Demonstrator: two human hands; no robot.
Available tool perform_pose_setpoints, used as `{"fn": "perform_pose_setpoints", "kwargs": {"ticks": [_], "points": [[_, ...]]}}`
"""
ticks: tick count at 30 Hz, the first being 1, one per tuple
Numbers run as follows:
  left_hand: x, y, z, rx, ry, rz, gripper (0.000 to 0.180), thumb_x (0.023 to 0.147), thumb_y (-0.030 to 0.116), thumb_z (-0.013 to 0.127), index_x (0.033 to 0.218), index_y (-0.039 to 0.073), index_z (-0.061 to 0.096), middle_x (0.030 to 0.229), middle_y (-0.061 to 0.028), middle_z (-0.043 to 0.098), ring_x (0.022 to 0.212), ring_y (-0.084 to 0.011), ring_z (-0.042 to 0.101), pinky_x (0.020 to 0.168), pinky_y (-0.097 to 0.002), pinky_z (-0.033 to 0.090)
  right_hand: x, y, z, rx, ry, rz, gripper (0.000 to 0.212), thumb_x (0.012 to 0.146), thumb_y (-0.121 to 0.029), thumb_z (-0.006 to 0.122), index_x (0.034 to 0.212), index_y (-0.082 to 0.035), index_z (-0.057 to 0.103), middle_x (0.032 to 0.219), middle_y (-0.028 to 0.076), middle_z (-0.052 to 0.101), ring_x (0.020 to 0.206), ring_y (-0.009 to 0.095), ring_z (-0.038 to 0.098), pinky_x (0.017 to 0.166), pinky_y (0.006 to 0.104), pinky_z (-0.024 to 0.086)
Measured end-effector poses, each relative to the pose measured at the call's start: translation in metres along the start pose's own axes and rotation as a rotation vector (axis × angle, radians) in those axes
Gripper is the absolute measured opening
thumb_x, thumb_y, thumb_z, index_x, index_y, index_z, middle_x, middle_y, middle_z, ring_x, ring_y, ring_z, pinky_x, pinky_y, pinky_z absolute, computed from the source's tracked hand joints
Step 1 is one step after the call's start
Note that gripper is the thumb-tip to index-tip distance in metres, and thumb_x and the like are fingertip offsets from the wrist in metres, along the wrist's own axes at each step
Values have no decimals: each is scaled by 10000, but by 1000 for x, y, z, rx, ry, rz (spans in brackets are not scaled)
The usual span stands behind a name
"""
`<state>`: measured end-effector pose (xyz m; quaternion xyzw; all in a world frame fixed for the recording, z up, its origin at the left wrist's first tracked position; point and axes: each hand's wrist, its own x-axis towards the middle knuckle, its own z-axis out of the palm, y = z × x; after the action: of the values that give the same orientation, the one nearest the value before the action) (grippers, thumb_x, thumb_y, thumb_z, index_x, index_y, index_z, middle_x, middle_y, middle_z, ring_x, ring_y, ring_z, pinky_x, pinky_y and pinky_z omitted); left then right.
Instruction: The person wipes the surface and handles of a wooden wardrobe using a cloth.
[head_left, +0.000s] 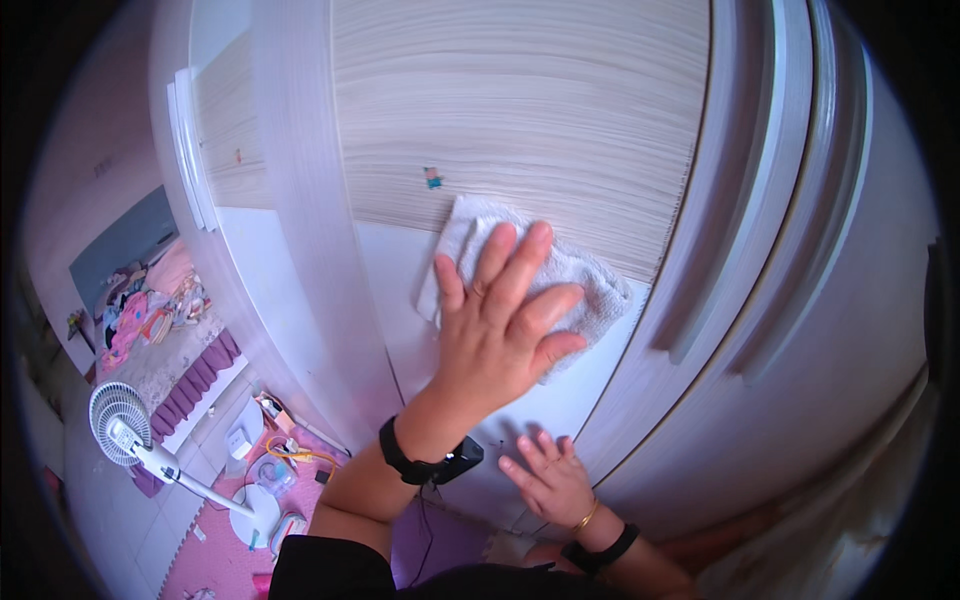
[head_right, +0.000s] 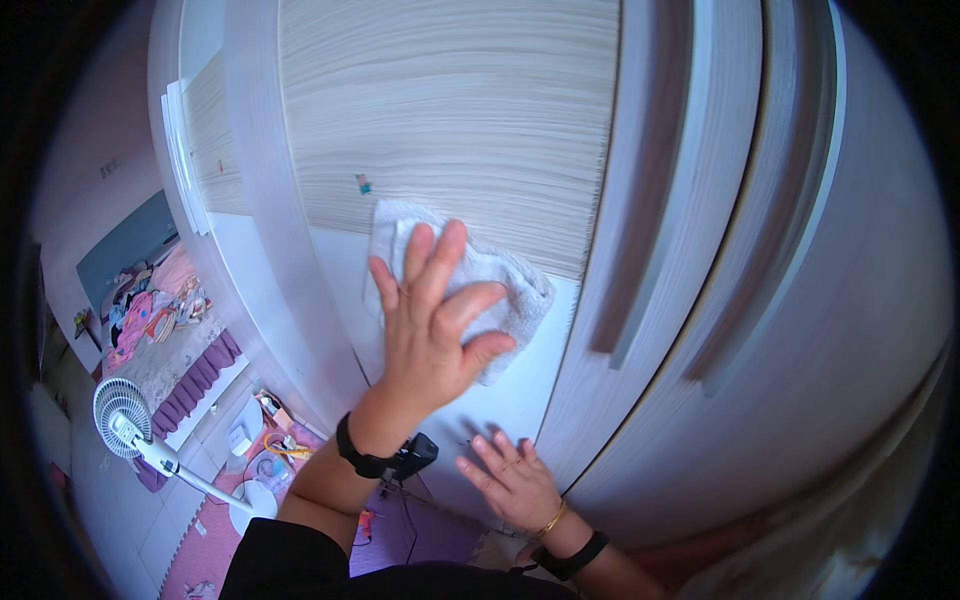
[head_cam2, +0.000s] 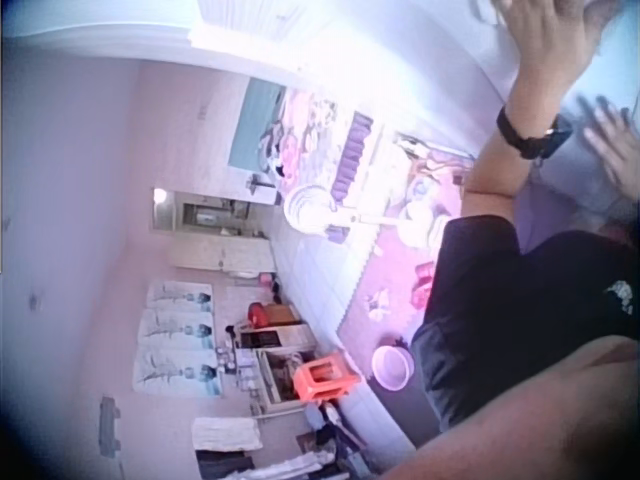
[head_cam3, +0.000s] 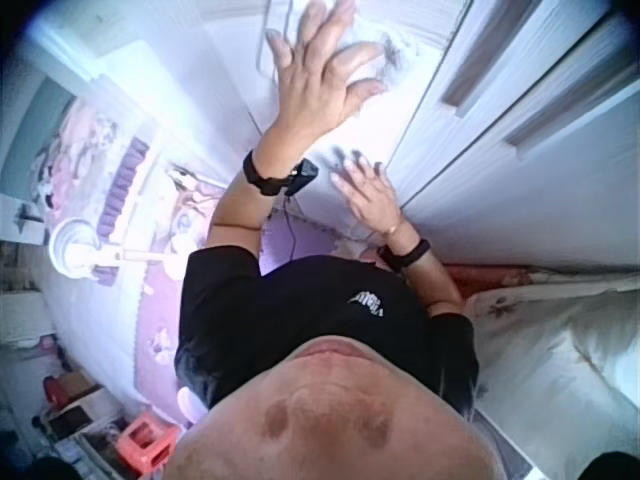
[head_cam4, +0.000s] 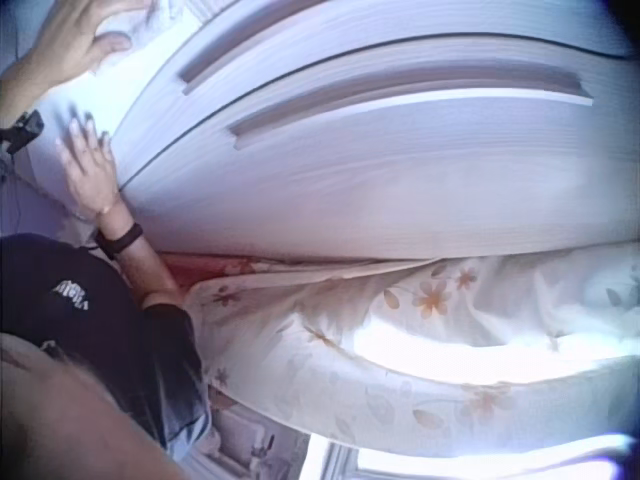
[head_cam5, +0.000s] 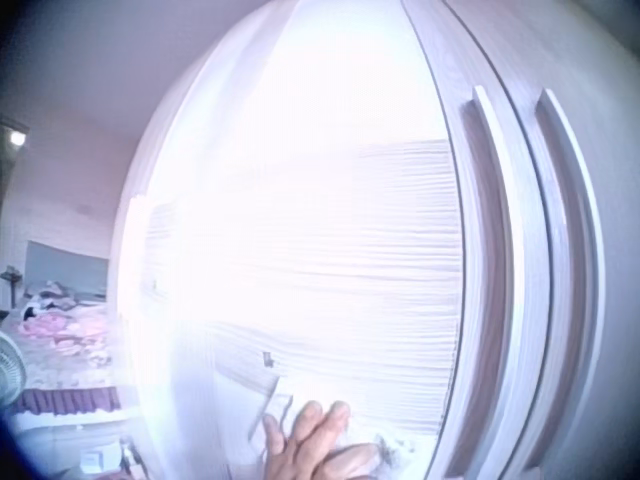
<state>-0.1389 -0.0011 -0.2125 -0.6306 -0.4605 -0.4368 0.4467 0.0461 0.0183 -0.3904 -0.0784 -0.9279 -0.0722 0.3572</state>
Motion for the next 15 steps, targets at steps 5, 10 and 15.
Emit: {"fn": "perform_pose_setpoints", "kwargs": {"ticks": [5, 10, 15], "points": [[-76, -2, 4, -18, -36, -88, 448, 945, 477, 509, 1289, 190, 522, 1532, -160, 337, 1461, -333, 217, 1152, -561, -70, 25, -11, -4, -59, 92, 80, 559, 810, -126, 626, 1359, -203, 559, 1511, 127, 388, 1441, 341, 278, 1156, 502, 119], [-98, -22, -7, -44, -115, -50, 366, 954, 352, 527, 1293, 216, 527, 1551, -133, 312, 1477, -284, 184, 1168, -530, -62, 72, -32, -10, -132, 180, 102, 593, 853, -192, 626, 1422, -150, 467, 1522, 180, 345, 1446, 397, 227, 1136, 571, 141], [-45, -47, -27, -126, -58, -88, 359, 917, 208, 559, 1276, 207, 556, 1547, -117, 328, 1467, -244, 227, 1181, -482, -27, 145, -35, -24, -232, 192, 141, 667, 927, -412, 533, 1466, -53, 373, 1544, 175, 304, 1465, 364, 185, 1151, 565, -18]]}}
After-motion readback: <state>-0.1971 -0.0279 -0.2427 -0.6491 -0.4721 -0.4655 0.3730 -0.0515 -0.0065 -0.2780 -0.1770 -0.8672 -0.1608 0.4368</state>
